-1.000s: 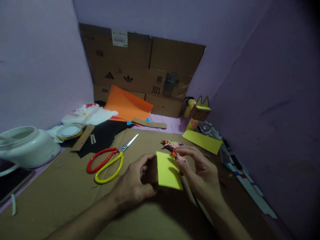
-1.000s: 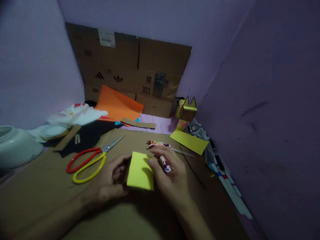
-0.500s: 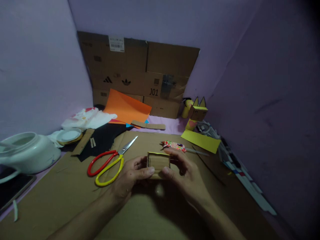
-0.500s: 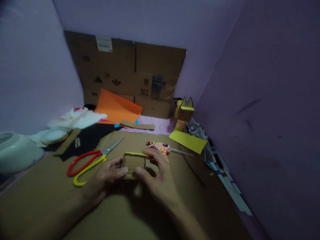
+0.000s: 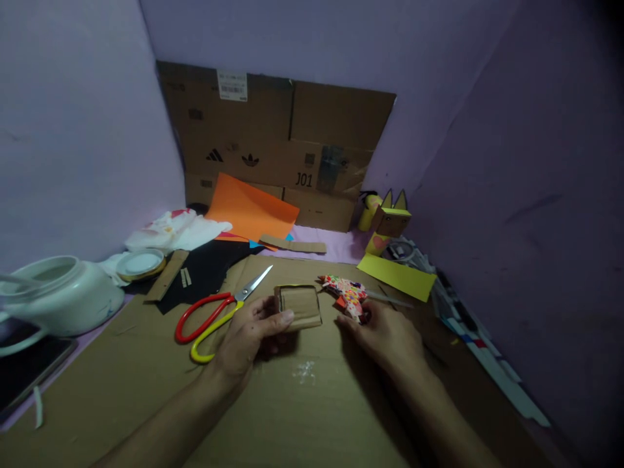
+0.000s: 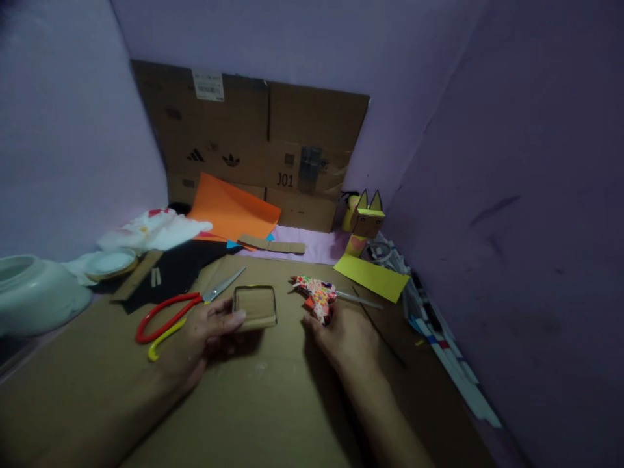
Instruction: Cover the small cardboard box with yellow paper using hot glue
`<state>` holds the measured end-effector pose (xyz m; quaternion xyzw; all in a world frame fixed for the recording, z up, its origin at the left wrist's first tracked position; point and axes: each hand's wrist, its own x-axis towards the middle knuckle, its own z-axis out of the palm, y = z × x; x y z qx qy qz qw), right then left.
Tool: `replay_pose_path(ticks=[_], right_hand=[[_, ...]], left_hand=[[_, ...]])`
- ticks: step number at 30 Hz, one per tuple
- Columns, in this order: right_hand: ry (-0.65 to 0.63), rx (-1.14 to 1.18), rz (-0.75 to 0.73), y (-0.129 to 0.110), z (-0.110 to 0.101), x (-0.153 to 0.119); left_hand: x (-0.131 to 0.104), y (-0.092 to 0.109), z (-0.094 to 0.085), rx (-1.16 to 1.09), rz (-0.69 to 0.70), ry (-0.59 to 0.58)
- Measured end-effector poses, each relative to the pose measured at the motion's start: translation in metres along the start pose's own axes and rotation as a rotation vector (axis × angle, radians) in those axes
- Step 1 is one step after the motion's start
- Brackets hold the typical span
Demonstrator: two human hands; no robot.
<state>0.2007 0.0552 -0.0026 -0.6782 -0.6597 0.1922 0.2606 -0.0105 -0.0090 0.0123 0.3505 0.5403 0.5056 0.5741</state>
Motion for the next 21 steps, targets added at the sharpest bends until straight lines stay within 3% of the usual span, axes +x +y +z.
replay_pose_path(ticks=[3, 7, 12, 15, 18, 21], right_hand=[[-0.038, 0.399, 0.087, 0.003, 0.010, 0.005], [-0.066, 0.646, 0.133, 0.003, 0.014, 0.005], [0.055, 1.051, 0.062, -0.014, -0.001, -0.010], [-0.167, 1.256, 0.053, -0.022, -0.010, -0.020], [-0.309, 1.145, -0.012, -0.023, -0.011, -0.026], [-0.279, 0.832, -0.117, -0.022, -0.010, -0.030]], left_hand=[[-0.001, 0.002, 0.000, -0.024, -0.018, 0.018], [0.000, 0.002, -0.003, -0.055, -0.012, 0.047], [0.002, 0.001, -0.008, -0.061, 0.013, 0.075], [0.003, 0.000, -0.008, -0.063, 0.029, 0.078], [0.005, -0.001, -0.007, -0.040, 0.048, 0.101], [0.006, -0.001, -0.007, -0.064, 0.091, 0.118]])
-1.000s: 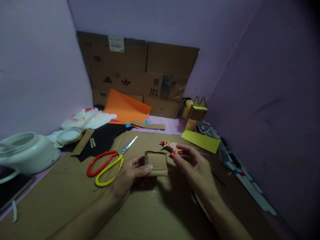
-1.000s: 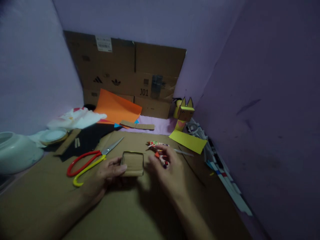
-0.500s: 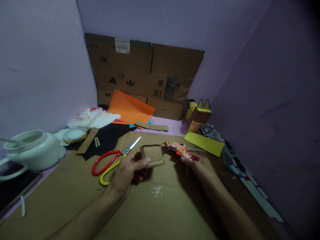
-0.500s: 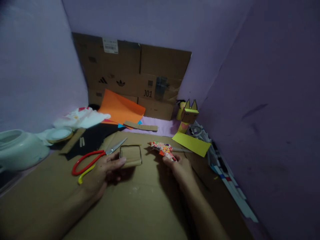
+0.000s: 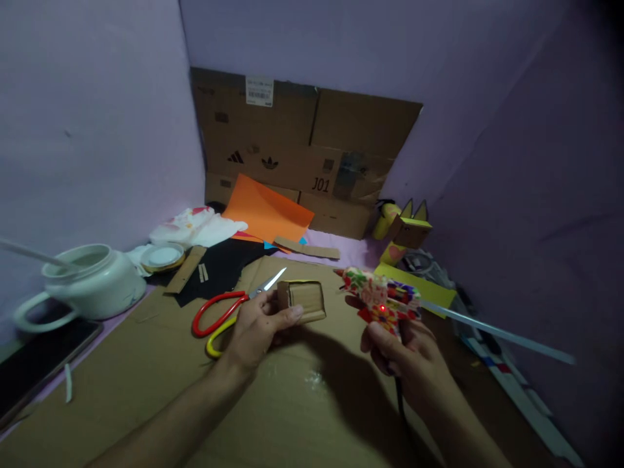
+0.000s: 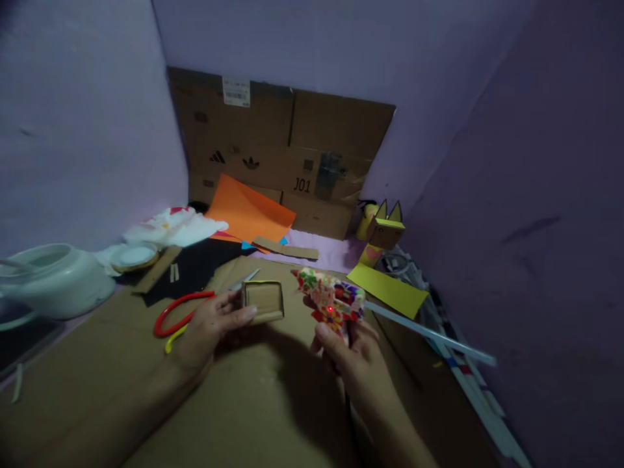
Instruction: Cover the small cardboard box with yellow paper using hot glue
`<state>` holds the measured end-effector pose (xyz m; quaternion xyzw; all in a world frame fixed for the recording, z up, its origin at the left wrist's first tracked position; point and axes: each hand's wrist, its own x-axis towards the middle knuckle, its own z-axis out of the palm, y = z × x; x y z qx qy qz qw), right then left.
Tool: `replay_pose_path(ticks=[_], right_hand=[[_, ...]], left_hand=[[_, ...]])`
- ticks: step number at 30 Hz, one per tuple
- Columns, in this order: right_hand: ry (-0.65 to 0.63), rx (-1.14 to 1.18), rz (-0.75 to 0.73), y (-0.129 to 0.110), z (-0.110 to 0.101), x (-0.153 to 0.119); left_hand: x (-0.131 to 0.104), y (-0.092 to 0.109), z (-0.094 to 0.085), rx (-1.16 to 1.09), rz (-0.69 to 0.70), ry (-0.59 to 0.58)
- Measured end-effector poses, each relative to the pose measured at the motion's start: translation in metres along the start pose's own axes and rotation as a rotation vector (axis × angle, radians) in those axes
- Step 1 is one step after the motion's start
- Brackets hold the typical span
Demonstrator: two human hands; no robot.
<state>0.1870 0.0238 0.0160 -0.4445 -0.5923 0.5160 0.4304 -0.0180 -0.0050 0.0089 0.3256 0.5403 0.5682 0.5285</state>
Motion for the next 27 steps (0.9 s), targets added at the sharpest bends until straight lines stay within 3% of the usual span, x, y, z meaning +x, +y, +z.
replay_pose_path(ticks=[3, 9, 27], right_hand=[[0.009, -0.175, -0.075, -0.002, 0.004, -0.005], [-0.067, -0.286, -0.160, -0.005, 0.010, -0.008], [-0.020, -0.259, -0.171, 0.000, 0.013, -0.006]], left_hand=[[-0.001, 0.003, 0.001, -0.051, 0.017, 0.024], [-0.004, 0.008, 0.005, -0.032, 0.005, 0.036], [-0.006, 0.007, 0.007, 0.033, 0.073, 0.017]])
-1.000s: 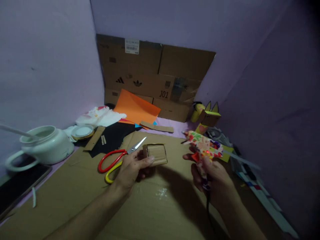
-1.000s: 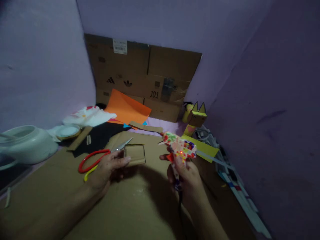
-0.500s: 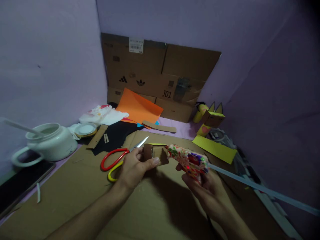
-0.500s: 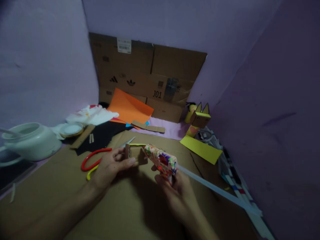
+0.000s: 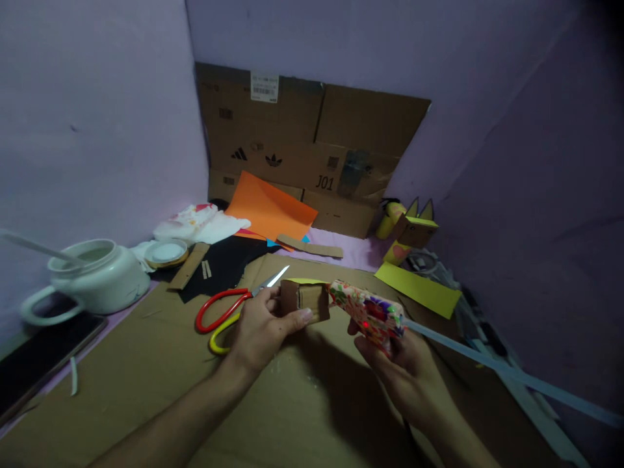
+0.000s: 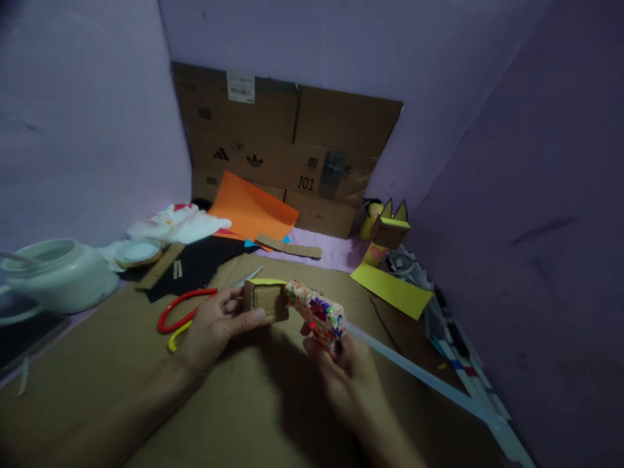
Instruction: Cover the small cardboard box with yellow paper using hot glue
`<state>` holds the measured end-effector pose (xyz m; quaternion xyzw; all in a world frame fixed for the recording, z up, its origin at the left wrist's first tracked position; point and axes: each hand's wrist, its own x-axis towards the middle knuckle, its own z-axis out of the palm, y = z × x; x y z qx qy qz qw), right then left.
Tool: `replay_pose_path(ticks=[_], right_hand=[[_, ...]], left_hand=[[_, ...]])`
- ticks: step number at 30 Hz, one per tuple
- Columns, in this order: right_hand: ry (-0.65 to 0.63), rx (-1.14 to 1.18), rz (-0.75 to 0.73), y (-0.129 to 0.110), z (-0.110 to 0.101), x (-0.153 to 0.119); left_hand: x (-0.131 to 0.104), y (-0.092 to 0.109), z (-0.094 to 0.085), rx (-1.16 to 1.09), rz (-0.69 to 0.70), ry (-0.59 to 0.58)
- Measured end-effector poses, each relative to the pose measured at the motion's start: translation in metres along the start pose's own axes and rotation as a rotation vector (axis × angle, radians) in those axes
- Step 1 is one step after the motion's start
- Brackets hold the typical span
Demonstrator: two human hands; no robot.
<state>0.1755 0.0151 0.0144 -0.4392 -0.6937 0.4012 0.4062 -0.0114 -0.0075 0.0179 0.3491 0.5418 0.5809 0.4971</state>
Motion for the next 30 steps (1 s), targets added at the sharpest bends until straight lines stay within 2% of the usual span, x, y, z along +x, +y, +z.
replay_pose_path(ticks=[19, 30], right_hand=[[0.023, -0.029, 0.042, 0.0026, 0.0021, -0.0034], [0.008, 0.128, 0.071, 0.0010, 0.0055, -0.0075]], left_hand=[[-0.0009, 0.0017, 0.0029, 0.015, 0.001, 0.012], [-0.0001, -0.0032, 0.0020, 0.096, 0.030, 0.035]])
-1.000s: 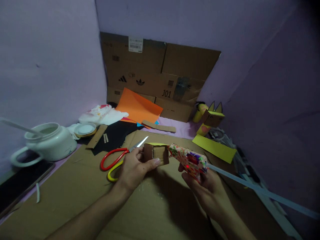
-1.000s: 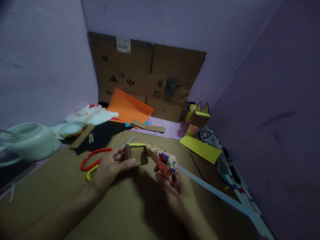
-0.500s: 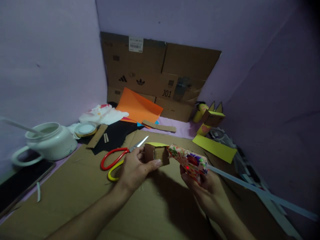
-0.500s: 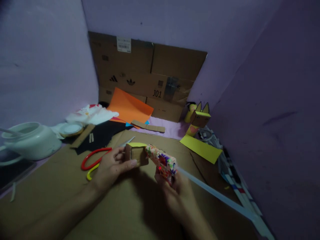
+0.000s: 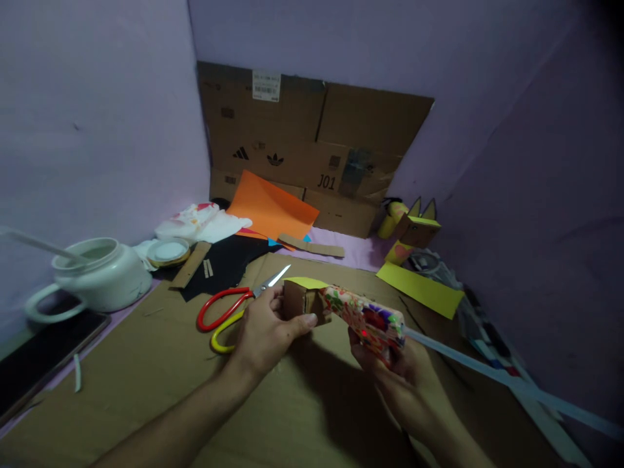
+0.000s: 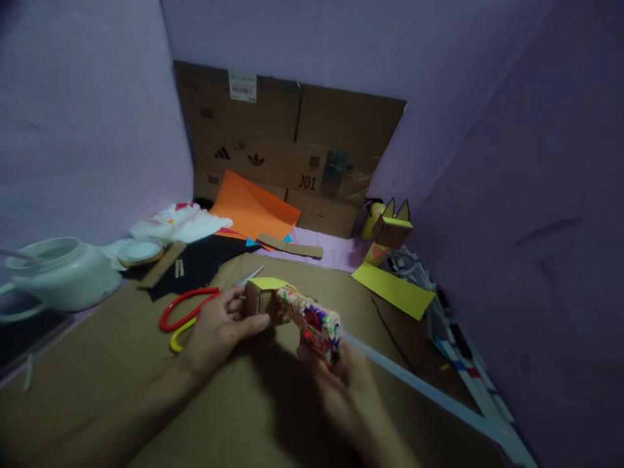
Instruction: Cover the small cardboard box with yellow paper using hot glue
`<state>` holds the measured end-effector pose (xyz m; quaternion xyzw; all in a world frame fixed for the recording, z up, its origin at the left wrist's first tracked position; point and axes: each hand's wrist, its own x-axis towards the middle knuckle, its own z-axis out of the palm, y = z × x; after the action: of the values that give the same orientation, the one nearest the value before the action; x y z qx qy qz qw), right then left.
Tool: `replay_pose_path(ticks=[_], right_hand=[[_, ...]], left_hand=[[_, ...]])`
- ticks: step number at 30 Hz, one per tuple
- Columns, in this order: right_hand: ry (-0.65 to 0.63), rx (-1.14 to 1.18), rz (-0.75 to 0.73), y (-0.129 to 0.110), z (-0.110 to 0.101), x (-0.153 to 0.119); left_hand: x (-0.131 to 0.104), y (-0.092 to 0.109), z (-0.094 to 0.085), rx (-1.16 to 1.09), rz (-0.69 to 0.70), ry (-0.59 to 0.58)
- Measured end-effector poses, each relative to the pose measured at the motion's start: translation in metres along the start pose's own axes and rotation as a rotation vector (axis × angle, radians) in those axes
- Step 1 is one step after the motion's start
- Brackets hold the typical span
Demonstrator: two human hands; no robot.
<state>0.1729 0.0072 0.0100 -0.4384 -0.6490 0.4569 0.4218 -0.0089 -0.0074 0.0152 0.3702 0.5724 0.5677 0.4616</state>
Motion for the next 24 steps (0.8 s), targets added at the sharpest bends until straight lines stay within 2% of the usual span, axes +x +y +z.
replay_pose_path(ticks=[3, 8, 17, 24], right_hand=[[-0.052, -0.026, -0.004, 0.0018, 0.0017, -0.0016], [0.011, 0.023, -0.004, 0.0028, 0.0071, -0.0041], [-0.011, -0.026, -0.016, 0.0081, 0.0057, -0.0071], [0.003, 0.002, 0.007, 0.0017, 0.0062, -0.0038]], left_hand=[[-0.0005, -0.0005, 0.0016, -0.014, -0.007, -0.005], [-0.0017, 0.0006, 0.0046, -0.040, 0.004, -0.018], [-0.0005, 0.0013, 0.0073, -0.098, -0.021, -0.008], [0.0000, 0.0036, 0.0053, -0.108, -0.063, -0.016]])
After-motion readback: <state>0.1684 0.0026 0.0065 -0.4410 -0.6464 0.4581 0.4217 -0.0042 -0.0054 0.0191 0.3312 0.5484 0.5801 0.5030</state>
